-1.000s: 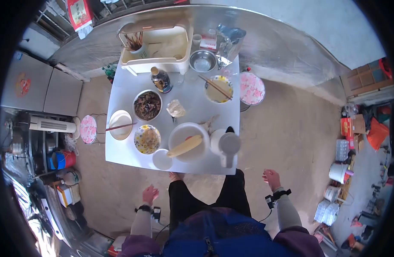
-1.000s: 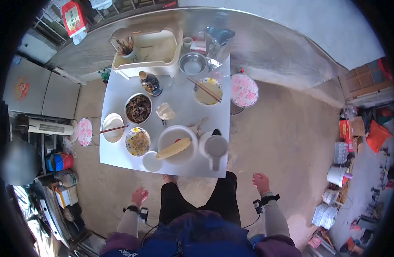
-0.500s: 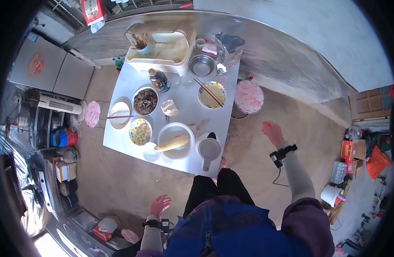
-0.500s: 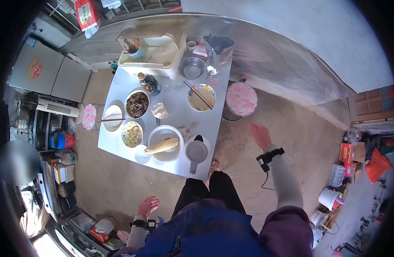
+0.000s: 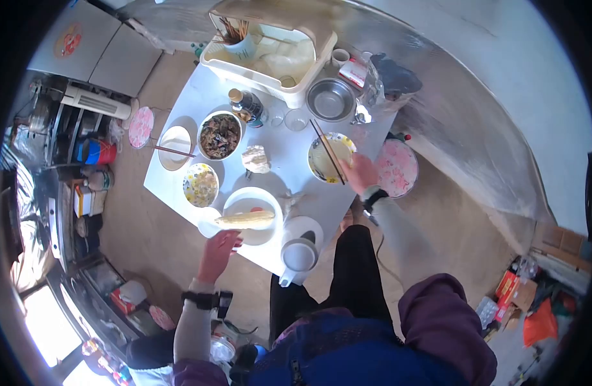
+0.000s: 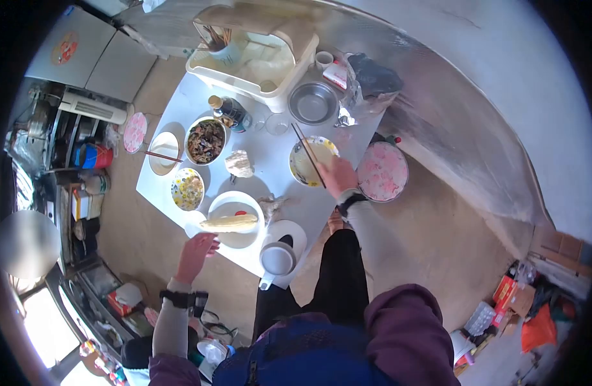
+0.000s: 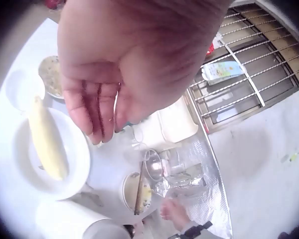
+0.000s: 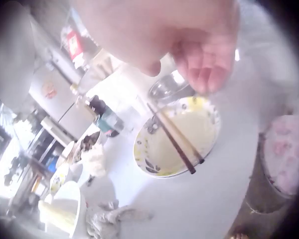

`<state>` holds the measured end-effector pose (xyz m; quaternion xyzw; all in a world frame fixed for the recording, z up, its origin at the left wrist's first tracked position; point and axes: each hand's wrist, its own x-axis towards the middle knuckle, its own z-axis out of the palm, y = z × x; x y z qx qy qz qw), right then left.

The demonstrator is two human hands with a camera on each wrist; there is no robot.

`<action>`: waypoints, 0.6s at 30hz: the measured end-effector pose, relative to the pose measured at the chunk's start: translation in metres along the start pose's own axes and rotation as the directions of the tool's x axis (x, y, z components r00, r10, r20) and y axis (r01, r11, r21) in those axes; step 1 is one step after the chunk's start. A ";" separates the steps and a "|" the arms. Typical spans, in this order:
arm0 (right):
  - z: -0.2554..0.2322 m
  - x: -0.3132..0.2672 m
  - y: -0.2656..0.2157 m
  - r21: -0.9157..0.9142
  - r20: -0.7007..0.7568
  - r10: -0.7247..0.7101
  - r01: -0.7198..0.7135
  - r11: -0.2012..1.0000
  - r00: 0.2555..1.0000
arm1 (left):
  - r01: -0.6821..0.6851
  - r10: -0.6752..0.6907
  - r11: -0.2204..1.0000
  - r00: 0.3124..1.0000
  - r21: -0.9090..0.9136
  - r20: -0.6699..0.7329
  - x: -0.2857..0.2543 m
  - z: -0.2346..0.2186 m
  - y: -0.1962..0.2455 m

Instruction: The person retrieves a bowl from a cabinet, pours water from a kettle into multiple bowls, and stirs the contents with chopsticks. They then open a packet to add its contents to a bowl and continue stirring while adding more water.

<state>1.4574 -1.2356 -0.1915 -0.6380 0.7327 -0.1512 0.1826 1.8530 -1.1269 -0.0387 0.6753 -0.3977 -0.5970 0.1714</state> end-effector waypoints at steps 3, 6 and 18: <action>0.039 0.028 -0.005 -0.160 0.050 -0.205 0.210 0.964 0.978 | 0.024 -0.026 1.000 0.996 0.015 0.081 0.062 0.053 0.039; 0.061 0.045 0.001 -0.244 0.165 -0.255 0.291 0.925 0.953 | -0.236 0.197 0.945 0.964 0.227 0.179 0.147 0.091 0.015; 0.020 0.051 0.069 0.233 0.234 0.178 -0.233 0.944 0.956 | 0.044 0.068 0.875 0.974 0.483 -0.214 0.270 0.212 0.004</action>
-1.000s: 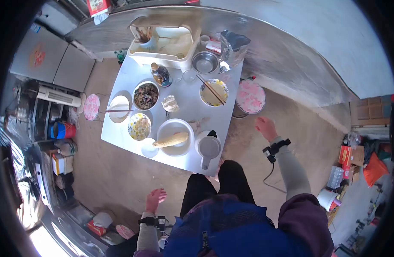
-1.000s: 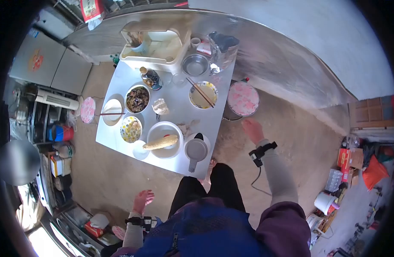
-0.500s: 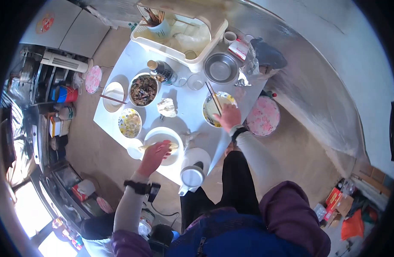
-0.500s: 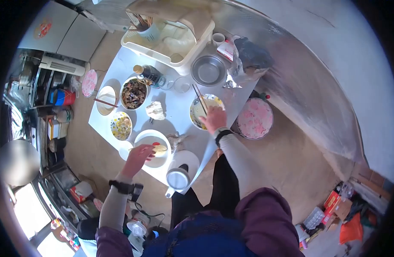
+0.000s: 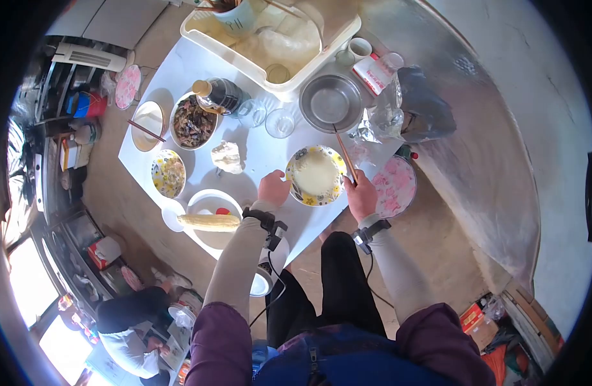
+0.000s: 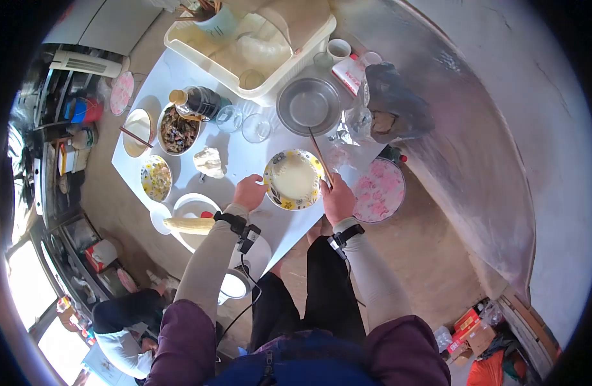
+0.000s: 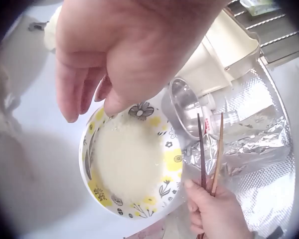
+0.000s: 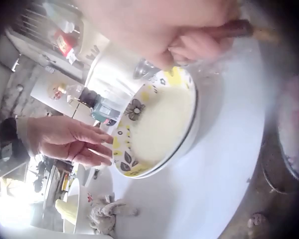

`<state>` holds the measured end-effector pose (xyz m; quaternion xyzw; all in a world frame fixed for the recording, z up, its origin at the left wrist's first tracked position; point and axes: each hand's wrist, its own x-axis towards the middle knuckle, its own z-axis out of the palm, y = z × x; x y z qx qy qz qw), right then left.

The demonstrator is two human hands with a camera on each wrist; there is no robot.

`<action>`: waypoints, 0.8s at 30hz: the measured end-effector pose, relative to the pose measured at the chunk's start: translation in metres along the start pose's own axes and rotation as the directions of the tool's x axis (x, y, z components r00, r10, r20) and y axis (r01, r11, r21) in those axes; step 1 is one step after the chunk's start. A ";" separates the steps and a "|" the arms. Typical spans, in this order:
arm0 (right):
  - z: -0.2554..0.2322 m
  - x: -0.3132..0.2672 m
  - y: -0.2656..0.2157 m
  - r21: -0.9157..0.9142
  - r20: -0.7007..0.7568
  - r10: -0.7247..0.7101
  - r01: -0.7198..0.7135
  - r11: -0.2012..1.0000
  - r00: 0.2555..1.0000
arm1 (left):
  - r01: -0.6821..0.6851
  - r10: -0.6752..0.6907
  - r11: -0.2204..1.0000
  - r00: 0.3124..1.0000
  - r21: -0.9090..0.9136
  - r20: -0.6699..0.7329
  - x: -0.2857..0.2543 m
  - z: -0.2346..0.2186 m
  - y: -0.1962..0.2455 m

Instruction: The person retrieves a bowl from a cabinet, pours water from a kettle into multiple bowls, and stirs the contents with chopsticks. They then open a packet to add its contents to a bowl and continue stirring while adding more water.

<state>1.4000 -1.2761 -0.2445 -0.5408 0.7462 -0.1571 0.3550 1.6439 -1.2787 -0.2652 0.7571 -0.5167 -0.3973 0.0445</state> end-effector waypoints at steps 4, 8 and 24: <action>0.013 0.005 0.020 -0.008 -0.039 -0.068 0.067 0.998 0.997 | 0.059 -0.058 0.998 0.998 0.035 -0.019 0.002 0.009 0.006; 0.019 0.007 0.020 0.018 -0.008 -0.001 0.002 1.000 1.000 | 0.096 -0.099 0.990 0.995 -0.100 -0.025 0.005 0.021 -0.007; 0.005 -0.014 -0.009 0.137 -0.023 0.011 -0.008 0.991 1.000 | 0.162 -0.070 0.891 0.972 -0.424 0.224 -0.013 -0.034 0.003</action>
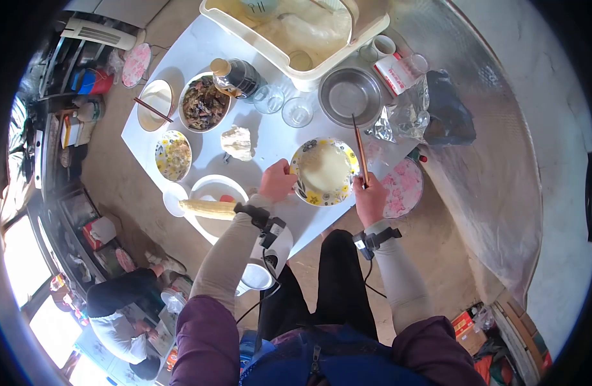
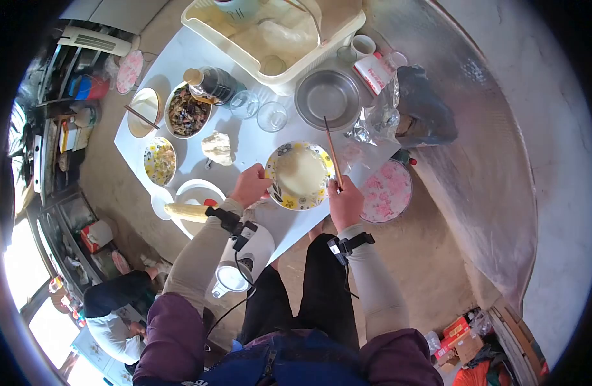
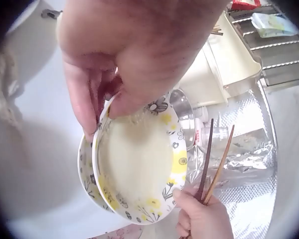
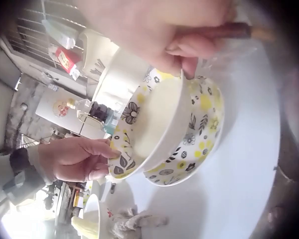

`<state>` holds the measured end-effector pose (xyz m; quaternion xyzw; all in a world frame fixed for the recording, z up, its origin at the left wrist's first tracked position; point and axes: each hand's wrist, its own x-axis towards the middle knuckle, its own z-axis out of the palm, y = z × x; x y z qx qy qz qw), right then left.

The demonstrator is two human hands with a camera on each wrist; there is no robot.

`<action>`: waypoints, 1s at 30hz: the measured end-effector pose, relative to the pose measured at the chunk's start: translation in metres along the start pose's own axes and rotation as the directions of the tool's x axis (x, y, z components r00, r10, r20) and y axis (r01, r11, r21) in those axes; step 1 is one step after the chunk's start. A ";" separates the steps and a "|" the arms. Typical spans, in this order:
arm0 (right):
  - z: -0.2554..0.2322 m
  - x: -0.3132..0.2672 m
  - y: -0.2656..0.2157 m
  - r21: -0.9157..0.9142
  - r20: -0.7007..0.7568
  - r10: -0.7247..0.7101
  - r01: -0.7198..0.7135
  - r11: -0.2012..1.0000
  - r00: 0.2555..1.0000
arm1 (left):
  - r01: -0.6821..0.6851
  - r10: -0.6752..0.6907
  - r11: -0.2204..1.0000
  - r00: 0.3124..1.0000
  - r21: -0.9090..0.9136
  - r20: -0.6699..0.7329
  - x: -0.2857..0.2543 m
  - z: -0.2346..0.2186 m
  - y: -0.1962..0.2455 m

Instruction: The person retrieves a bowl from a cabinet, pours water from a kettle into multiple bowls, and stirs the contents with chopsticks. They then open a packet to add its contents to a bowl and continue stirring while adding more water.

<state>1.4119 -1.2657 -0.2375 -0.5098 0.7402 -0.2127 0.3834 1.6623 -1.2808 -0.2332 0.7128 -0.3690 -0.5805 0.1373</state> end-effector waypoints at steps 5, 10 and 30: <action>0.020 -0.018 -0.020 0.190 0.013 0.016 -0.018 0.982 1.000 | -0.045 0.054 0.996 0.989 -0.074 0.136 -0.005 -0.049 -0.013; 0.047 -0.028 -0.042 0.361 0.075 0.028 -0.054 0.931 0.997 | -0.029 0.035 0.999 0.988 -0.039 0.147 -0.011 -0.087 -0.035; 0.050 -0.024 0.035 0.131 0.028 0.261 -0.263 0.956 0.965 | 0.097 -0.104 0.911 0.995 -0.401 0.006 0.023 -0.107 -0.082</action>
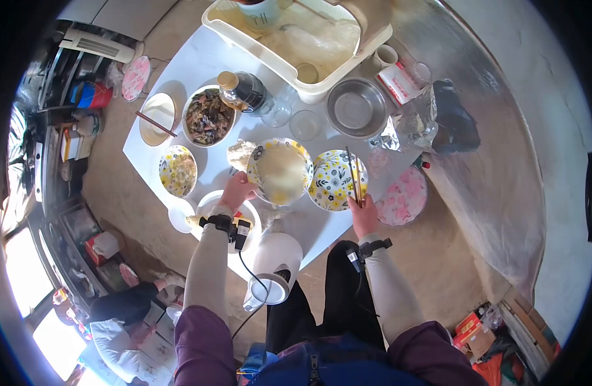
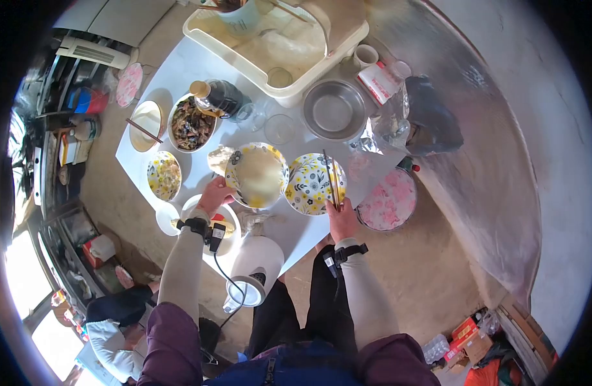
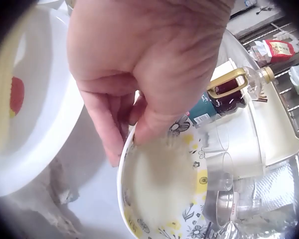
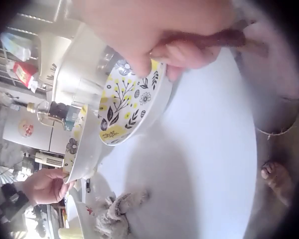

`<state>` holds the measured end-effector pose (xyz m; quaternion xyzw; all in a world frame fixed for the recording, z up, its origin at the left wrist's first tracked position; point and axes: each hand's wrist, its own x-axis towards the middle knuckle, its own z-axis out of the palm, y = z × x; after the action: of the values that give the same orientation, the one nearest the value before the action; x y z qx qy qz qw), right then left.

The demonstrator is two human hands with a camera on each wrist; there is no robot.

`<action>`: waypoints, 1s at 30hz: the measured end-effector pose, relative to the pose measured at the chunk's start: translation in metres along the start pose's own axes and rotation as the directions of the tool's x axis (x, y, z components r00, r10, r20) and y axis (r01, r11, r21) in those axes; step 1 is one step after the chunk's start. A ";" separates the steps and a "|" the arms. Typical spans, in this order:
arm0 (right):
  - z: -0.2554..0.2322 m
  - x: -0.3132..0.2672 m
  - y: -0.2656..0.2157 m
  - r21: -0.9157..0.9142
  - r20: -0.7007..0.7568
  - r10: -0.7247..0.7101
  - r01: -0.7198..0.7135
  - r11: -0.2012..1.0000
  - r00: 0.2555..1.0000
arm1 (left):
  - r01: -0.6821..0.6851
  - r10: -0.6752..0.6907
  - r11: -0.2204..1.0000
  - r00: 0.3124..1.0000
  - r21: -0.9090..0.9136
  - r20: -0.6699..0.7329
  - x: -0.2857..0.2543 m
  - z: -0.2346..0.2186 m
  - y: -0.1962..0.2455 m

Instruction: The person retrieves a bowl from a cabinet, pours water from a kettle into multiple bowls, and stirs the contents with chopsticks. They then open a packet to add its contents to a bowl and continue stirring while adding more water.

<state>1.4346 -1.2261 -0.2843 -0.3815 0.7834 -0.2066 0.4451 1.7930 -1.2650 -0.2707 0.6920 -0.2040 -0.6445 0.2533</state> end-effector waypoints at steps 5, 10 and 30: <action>-0.011 0.010 0.023 0.188 -0.034 -0.004 0.011 0.982 0.999 | 0.031 -0.031 0.999 0.999 -0.029 -0.012 0.008 0.010 -0.006; -0.036 0.008 0.033 0.215 -0.042 0.018 -0.009 0.977 0.999 | 0.076 -0.076 0.997 0.997 0.006 0.033 0.020 0.018 -0.015; -0.121 -0.073 -0.089 0.253 0.140 -0.098 0.060 0.966 0.985 | 0.015 -0.023 1.000 0.908 0.022 0.418 -0.149 0.096 0.097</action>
<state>1.3908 -1.2265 -0.1239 -0.3686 0.6995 -0.2910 0.5386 1.6892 -1.2593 -0.0980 0.5421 -0.2525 -0.7783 0.1913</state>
